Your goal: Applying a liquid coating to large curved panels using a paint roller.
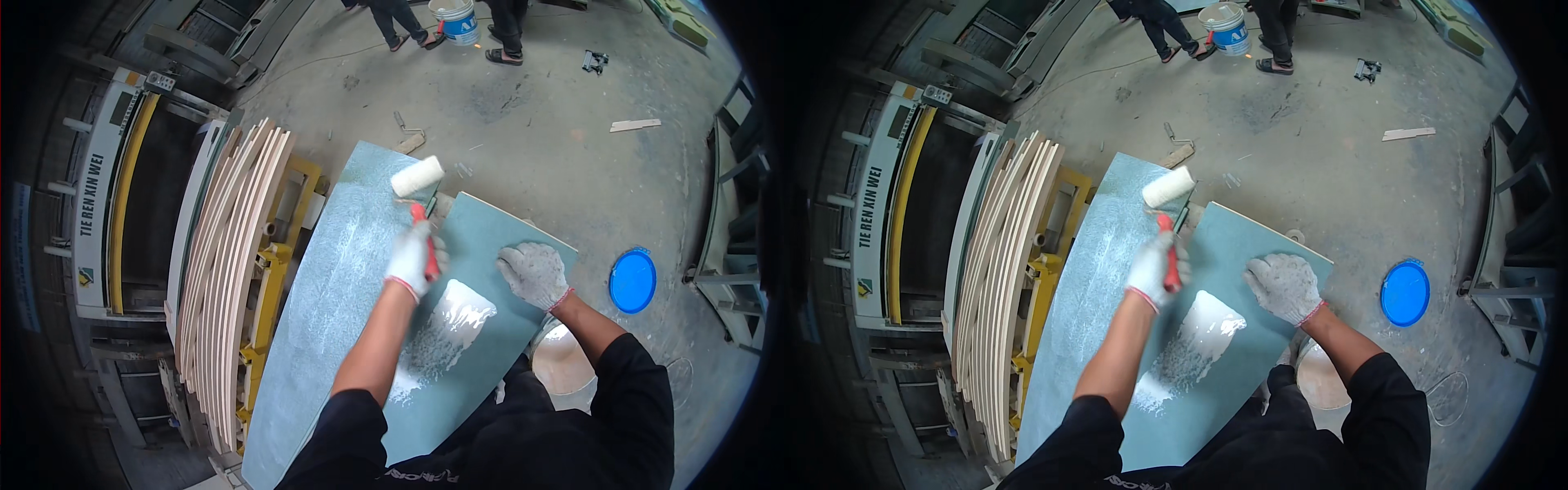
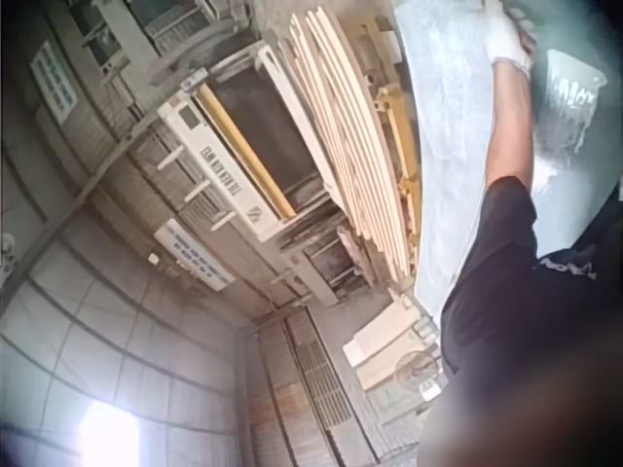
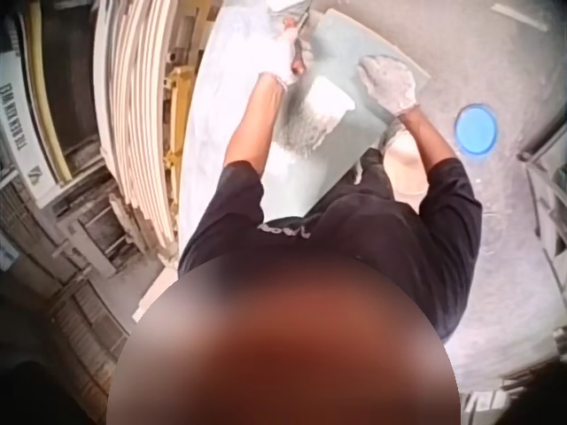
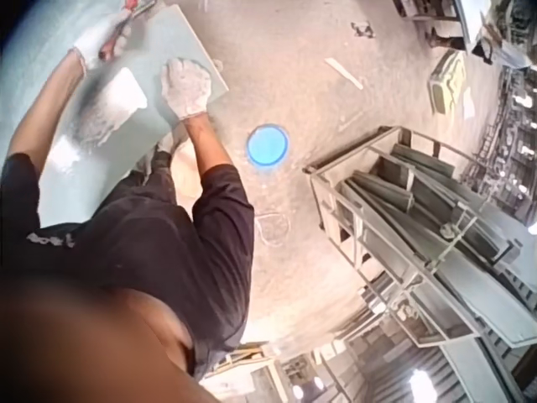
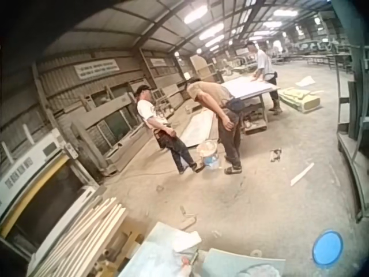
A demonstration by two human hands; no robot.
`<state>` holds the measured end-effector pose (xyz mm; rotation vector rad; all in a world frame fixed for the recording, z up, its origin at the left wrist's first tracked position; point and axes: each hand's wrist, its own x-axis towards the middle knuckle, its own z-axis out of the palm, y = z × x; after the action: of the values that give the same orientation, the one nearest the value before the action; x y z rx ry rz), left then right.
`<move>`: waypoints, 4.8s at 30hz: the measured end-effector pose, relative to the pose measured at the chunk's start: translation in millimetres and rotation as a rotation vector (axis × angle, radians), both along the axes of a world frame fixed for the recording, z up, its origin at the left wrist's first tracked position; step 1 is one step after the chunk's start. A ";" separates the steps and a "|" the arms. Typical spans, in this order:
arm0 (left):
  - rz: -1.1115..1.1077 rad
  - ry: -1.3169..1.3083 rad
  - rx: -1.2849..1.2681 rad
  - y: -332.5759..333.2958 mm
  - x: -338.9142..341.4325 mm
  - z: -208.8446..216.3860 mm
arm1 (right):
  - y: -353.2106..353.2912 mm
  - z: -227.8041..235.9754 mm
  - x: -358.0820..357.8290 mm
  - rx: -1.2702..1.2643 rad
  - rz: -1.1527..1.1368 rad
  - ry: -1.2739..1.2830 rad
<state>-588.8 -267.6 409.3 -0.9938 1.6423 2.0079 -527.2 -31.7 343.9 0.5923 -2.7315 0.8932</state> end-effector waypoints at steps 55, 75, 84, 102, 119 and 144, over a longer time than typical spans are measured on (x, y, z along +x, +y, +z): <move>-1.092 0.216 -1.359 -152.4 -17.2 30.6 | -12.8 -0.4 2.9 0.042 0.011 0.028; -1.229 0.199 -1.495 -140.2 -18.5 34.4 | -4.9 -2.0 0.5 -0.007 -0.012 0.033; -1.074 0.127 -1.574 -194.8 -63.9 36.6 | -4.8 -5.5 -0.6 -0.015 0.096 -0.006; -0.984 0.241 -1.484 -253.4 -117.8 18.2 | -6.8 -1.7 0.5 -0.060 0.024 -0.053; -1.073 0.310 -1.476 -264.9 -90.9 24.1 | -4.6 0.9 -2.9 -0.099 0.011 -0.003; -0.486 0.131 -1.000 -117.4 -14.2 -47.3 | 0.8 1.1 -1.7 -0.049 -0.037 -0.053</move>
<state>-603.0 -385.0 362.1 -0.6038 2.7037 0.8994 -528.9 -30.9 345.1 0.5145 -2.7490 0.9778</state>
